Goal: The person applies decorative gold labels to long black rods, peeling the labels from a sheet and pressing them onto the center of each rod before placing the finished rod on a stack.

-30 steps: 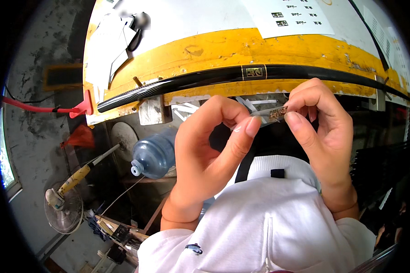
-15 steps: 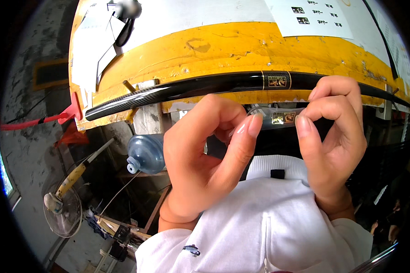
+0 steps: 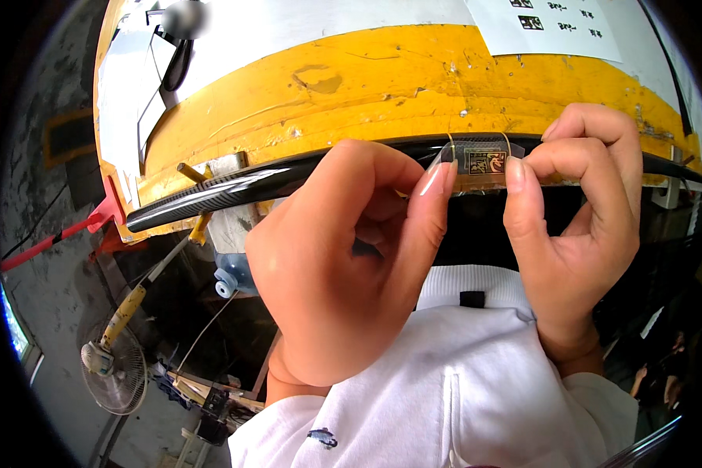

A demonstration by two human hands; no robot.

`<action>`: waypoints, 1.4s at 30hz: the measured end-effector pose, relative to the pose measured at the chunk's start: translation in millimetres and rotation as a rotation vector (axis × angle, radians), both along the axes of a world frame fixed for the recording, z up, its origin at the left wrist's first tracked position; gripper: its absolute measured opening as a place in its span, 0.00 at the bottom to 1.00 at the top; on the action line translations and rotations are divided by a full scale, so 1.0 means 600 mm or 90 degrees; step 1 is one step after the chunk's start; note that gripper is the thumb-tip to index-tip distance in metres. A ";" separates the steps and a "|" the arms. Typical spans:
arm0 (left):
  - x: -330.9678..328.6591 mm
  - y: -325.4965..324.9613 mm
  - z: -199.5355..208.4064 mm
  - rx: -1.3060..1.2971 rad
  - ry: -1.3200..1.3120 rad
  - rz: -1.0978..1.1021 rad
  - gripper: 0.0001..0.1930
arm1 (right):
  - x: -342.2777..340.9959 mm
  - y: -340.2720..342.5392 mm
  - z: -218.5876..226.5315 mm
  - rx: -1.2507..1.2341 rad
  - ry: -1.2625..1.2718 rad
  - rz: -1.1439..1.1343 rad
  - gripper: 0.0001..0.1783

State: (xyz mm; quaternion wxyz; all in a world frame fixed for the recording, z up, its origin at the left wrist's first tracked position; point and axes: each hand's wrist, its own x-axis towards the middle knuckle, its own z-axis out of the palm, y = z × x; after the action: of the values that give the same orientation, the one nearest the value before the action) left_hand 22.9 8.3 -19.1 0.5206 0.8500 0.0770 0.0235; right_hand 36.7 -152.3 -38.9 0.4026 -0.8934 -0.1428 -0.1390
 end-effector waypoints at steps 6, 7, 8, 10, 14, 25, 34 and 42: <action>0.000 -0.003 -0.003 0.046 -0.014 -0.008 0.08 | 0.003 -0.008 0.001 -0.046 0.007 0.023 0.10; 0.000 -0.002 -0.004 0.047 -0.018 -0.005 0.09 | 0.004 -0.008 0.002 -0.049 0.011 0.028 0.10; -0.001 -0.002 -0.004 0.050 -0.019 -0.004 0.09 | 0.004 -0.007 0.003 -0.049 0.018 0.031 0.10; -0.001 -0.001 -0.005 0.054 -0.019 -0.009 0.09 | 0.005 -0.008 0.003 -0.056 0.022 0.031 0.10; 0.000 -0.004 -0.003 0.054 -0.012 -0.005 0.09 | 0.006 -0.011 0.006 -0.071 0.027 0.033 0.10; -0.001 -0.004 -0.007 0.055 -0.029 -0.008 0.09 | 0.007 -0.014 0.008 -0.084 0.034 0.045 0.11; -0.001 -0.003 -0.009 0.050 -0.040 -0.016 0.09 | 0.005 -0.009 -0.005 -0.042 -0.008 0.031 0.12; -0.003 -0.002 -0.009 0.050 -0.036 -0.013 0.09 | -0.005 0.013 -0.025 0.042 -0.047 -0.019 0.12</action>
State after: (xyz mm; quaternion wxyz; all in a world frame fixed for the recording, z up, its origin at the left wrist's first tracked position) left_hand 21.2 7.3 -24.5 0.4892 0.8694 0.0527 0.0455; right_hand 33.8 -144.4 -54.0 0.4242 -0.8758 -0.1400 -0.1826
